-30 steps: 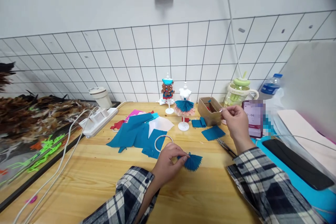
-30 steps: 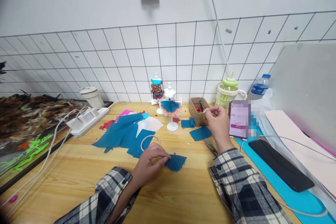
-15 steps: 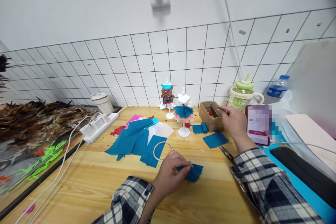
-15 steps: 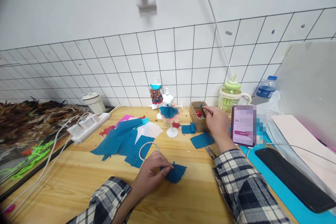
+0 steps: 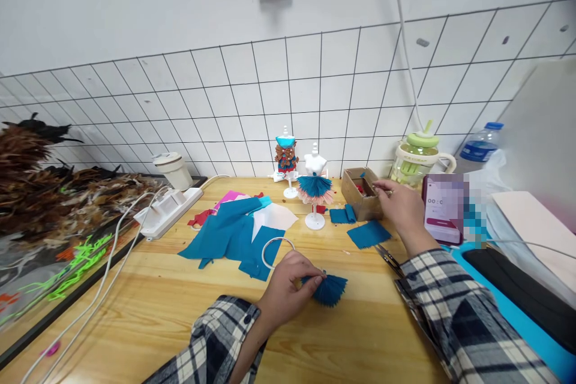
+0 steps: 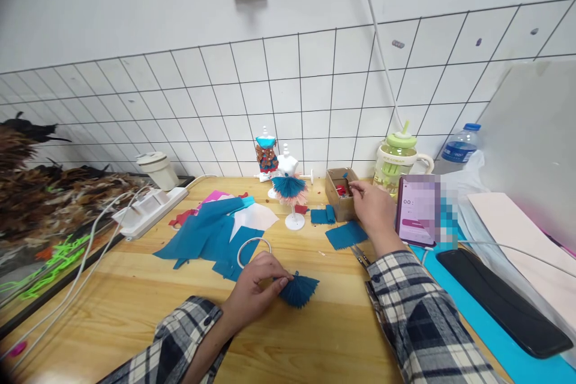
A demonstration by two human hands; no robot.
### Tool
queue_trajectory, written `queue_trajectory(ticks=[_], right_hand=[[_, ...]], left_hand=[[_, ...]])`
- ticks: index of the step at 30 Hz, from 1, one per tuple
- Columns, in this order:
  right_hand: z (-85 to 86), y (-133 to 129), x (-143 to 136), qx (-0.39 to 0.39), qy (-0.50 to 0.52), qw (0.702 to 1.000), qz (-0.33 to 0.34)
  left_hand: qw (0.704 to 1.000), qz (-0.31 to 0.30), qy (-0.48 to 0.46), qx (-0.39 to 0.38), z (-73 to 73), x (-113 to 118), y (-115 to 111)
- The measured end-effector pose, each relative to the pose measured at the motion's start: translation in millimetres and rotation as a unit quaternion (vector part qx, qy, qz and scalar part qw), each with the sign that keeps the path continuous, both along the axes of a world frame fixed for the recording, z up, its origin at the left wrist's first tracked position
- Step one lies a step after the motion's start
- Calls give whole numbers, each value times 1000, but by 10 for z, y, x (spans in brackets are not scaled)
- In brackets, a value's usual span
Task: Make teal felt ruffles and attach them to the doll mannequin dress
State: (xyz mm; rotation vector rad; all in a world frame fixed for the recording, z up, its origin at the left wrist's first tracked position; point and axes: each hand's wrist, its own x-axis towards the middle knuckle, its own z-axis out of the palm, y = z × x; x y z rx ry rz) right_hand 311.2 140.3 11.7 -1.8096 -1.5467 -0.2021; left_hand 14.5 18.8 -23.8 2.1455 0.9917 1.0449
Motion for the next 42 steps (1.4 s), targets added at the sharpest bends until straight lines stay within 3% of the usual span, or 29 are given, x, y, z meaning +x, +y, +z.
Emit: queue_trajectory(ticks=[5, 13, 23, 27, 31, 37, 39, 42], right_hand=[[-35, 18, 11, 5, -49, 996, 75], [80, -52, -19, 1, -22, 1000, 5], [112, -84, -63, 39, 2, 998, 41], [138, -100, -75, 39, 51, 998, 27], [228, -138, -87, 73, 42, 995, 50], [393, -584, -472, 89, 141, 975, 148], [295, -836, -691, 76, 153, 963, 210], [6, -1180, -967, 29, 175, 941, 287]], left_hand=[[1000, -8, 11, 13, -12, 1, -13], [1000, 7, 11, 9, -6, -9, 8], [1000, 4, 11, 8, -2, -18, 10], [1000, 15, 13, 4, -7, -35, 42], [999, 29, 14, 2, -12, -43, 78], [999, 52, -2, 6, -15, -66, 104], [998, 54, -11, 12, -5, -80, 85], [998, 54, -13, 15, 29, -99, 26]])
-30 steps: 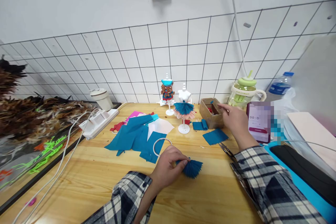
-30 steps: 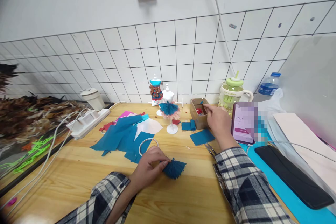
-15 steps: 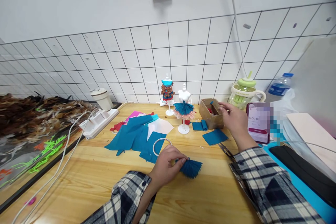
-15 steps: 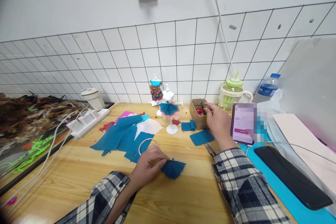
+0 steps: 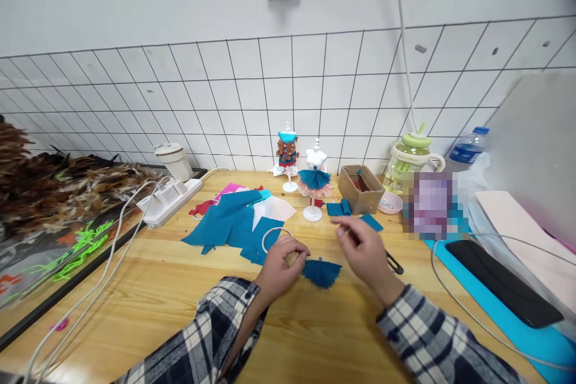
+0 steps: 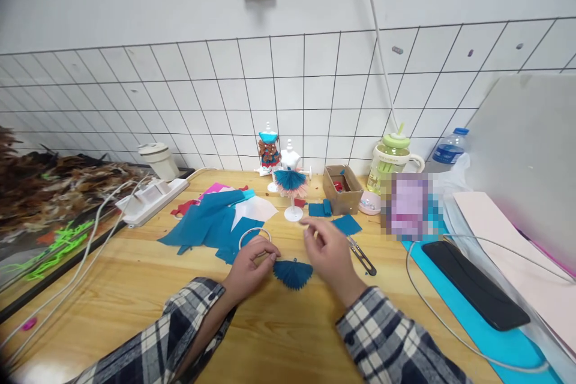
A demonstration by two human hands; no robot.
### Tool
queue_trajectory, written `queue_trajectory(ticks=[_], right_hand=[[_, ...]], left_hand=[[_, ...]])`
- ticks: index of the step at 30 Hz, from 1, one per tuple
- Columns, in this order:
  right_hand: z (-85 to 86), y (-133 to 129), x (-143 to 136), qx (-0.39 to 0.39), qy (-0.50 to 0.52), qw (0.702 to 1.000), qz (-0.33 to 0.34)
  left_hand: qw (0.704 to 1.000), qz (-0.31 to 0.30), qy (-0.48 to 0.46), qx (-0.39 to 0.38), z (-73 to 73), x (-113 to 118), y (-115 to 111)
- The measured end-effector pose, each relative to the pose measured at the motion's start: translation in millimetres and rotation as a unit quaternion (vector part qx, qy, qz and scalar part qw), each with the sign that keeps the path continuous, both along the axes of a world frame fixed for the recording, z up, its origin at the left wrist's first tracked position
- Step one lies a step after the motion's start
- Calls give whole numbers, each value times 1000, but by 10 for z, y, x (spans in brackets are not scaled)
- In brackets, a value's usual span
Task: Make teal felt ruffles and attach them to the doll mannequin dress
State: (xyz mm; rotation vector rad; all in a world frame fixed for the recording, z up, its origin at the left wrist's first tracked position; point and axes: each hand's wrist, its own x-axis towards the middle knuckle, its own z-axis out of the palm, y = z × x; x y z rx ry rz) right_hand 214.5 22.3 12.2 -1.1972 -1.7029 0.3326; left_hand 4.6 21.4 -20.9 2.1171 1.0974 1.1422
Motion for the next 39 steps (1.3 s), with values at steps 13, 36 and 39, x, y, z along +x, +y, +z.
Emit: queue_trajectory(ticks=[13, 36, 39], right_hand=[[-326, -292, -293, -155, 94, 980, 81], [-293, -192, -55, -214, 129, 965, 77], [-297, -202, -61, -170, 115, 975, 90]], left_hand=[[999, -36, 32, 12, 82, 31, -126], [970, 56, 232, -42, -113, 173, -1], [982, 28, 175, -69, -104, 153, -19]])
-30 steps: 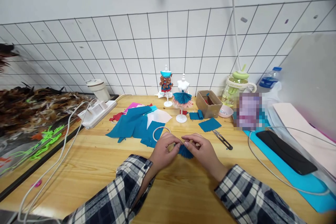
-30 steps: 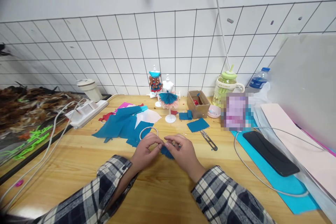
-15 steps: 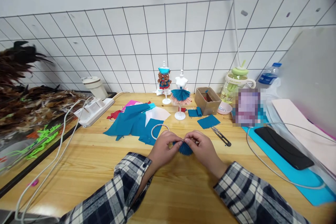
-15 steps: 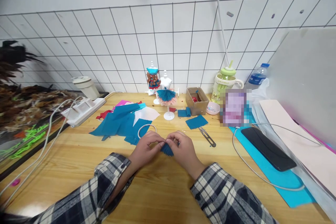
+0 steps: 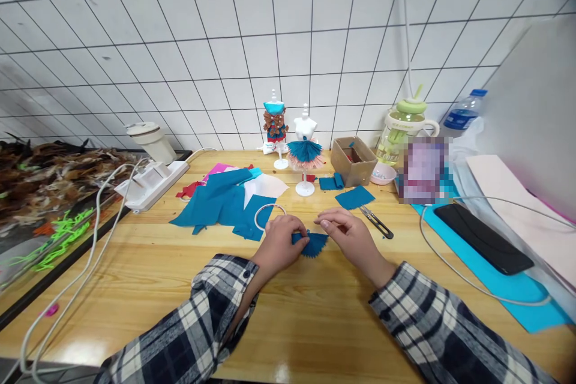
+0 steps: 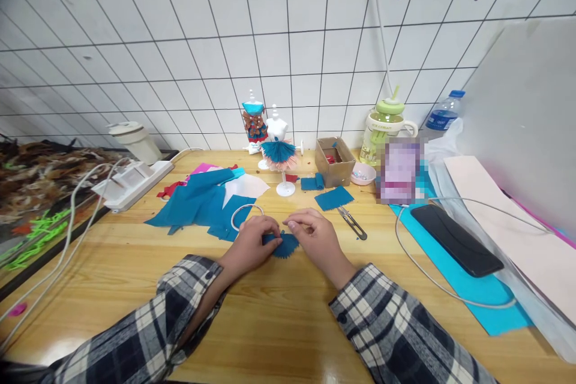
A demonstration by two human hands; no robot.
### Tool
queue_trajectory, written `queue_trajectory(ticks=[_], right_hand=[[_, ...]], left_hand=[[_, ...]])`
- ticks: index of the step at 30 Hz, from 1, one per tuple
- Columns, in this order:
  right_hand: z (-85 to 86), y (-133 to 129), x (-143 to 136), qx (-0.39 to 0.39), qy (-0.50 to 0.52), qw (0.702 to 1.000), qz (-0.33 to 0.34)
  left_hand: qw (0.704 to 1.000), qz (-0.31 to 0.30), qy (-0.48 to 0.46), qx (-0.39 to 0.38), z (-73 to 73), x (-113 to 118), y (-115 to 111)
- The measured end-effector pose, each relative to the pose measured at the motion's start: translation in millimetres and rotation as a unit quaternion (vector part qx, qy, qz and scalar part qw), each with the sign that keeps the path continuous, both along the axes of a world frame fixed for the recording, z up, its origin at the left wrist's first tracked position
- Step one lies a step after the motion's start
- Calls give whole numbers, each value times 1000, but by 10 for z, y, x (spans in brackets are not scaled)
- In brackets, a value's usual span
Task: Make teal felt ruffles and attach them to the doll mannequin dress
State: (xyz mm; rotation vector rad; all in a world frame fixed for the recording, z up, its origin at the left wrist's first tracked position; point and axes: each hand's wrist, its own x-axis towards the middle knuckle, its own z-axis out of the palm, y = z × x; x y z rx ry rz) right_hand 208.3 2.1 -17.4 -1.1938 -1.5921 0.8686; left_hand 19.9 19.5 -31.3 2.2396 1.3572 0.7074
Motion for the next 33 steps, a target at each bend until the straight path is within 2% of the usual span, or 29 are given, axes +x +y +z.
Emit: queue_trajectory(ticks=[2, 4, 8, 12, 17, 19, 23, 26, 33], right_hand=[[-12, -20, -15, 2, 10, 1000, 18], [-54, -39, -41, -17, 3, 999, 28], [-220, -37, -110, 9, -91, 996, -6], [-333, -3, -157, 55, -124, 991, -19], [-247, -18, -158, 60, -64, 996, -3], [-190, -44, -151, 84, -49, 995, 0], [-113, -92, -136, 134, -76, 988, -3], [-63, -122, -120, 157, -109, 982, 5], [-39, -134, -119, 194, -133, 972, 3]], left_hand=[[998, 4, -59, -22, 17, -38, -11], [997, 21, -73, -14, 33, -72, -18], [997, 64, 35, 40, 27, -87, -18], [994, 60, 85, 29, -9, -60, -38], [996, 70, 48, 29, -4, -68, -53], [998, 60, 15, 13, 22, -80, -40], [994, 21, -80, -73, 84, -90, -19], [983, 31, -132, -127, 111, -86, -21], [977, 21, -146, -156, 129, -68, -30]])
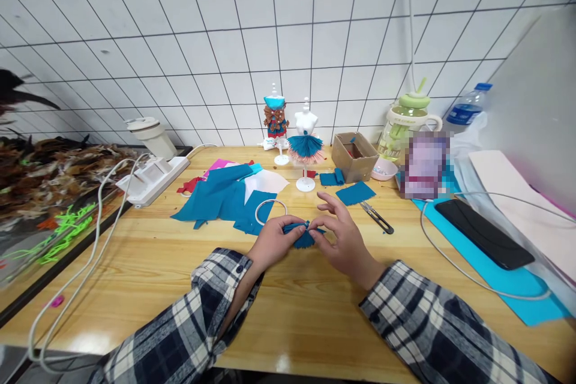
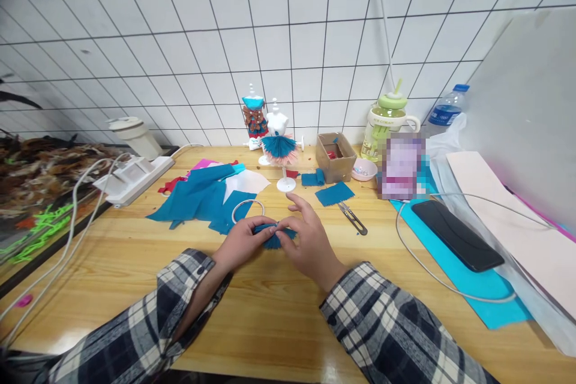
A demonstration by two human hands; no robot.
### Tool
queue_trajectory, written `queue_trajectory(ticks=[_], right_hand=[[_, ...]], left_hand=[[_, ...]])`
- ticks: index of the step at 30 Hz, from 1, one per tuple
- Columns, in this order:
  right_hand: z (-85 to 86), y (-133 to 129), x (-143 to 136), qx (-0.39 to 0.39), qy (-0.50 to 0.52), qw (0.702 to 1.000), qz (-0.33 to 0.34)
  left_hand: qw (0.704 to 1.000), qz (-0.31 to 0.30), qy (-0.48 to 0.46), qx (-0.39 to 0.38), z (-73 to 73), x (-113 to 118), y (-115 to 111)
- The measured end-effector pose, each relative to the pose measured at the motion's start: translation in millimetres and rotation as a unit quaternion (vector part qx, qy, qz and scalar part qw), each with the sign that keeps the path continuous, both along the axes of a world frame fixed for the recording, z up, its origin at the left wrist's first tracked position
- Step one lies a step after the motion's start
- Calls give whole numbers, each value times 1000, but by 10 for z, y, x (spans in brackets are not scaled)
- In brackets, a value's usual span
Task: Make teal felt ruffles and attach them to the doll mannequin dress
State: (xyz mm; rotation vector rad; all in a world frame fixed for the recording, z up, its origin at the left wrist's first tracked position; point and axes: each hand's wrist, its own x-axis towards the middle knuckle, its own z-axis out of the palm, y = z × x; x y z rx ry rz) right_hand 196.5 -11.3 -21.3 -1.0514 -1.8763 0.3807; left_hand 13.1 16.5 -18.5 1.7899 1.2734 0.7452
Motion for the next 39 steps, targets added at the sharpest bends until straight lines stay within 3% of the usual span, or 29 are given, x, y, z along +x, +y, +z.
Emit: queue_trajectory(ticks=[6, 14, 20, 27, 34, 39], right_hand=[[-18, 15, 6, 42, -86, 993, -72], [25, -12, -8, 77, -148, 980, -107], [68, -48, -12, 121, -185, 970, -101], [89, -77, 3, 178, -208, 958, -89], [93, -75, 11, 189, -243, 948, -76], [103, -80, -19, 177, -319, 929, -57]], left_hand=[[1000, 7, -12, -15, 19, 27, -27], [999, 13, -37, -21, 73, 32, -62], [998, 15, -54, -2, 81, 5, -60], [989, 38, -117, -80, 88, 4, -56], [987, 54, -131, -78, 67, 2, -52], [968, 66, -208, -122, -24, -21, -13]])
